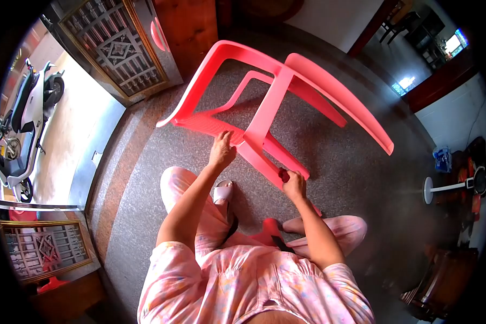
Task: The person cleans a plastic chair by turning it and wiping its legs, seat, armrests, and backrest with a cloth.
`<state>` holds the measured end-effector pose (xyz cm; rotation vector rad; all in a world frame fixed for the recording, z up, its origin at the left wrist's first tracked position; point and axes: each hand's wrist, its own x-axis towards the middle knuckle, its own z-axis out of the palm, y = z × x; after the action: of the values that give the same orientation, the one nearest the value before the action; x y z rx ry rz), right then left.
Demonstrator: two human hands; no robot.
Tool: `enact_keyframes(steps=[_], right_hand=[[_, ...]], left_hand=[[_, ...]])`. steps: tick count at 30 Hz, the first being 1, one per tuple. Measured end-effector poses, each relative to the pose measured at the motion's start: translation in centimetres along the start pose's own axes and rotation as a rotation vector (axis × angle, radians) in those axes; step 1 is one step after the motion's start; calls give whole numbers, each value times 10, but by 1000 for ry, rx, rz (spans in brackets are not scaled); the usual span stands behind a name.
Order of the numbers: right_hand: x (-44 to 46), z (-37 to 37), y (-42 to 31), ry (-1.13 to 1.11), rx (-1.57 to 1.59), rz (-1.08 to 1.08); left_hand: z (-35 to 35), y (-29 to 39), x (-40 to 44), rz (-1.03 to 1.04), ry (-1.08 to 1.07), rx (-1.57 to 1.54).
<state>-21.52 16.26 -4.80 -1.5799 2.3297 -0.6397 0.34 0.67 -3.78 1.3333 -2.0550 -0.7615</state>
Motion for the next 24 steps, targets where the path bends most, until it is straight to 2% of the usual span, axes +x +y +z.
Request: enact_keyframes(steps=[1, 3, 5, 7, 9, 13, 15, 18, 20, 24], right_hand=[[3, 0, 2, 15, -5, -2], [12, -5, 7, 33, 1, -26], [25, -11, 12, 27, -36, 8], [28, -9, 17, 17, -64, 51], [32, -12, 19, 57, -134, 27], [25, -23, 14, 161, -103, 73], [12, -25, 16, 306, -21, 31], [5, -23, 34, 331, -40, 42], [5, -13, 50, 380, -42, -6], [2, -27, 49, 406, -6, -46]], left_hand=[[8, -4, 4, 64, -13, -55], [24, -1, 15, 41, -78, -134], [37, 20, 40, -167, -165, -539], [47, 18, 51, -114, -134, -539], [58, 29, 70, -168, -154, -664], [56, 55, 87, -203, -219, -692], [67, 54, 90, -193, -174, -653], [76, 52, 91, -238, -102, -578], [73, 54, 89, -298, -126, -816], [74, 52, 84, -246, -146, -864]])
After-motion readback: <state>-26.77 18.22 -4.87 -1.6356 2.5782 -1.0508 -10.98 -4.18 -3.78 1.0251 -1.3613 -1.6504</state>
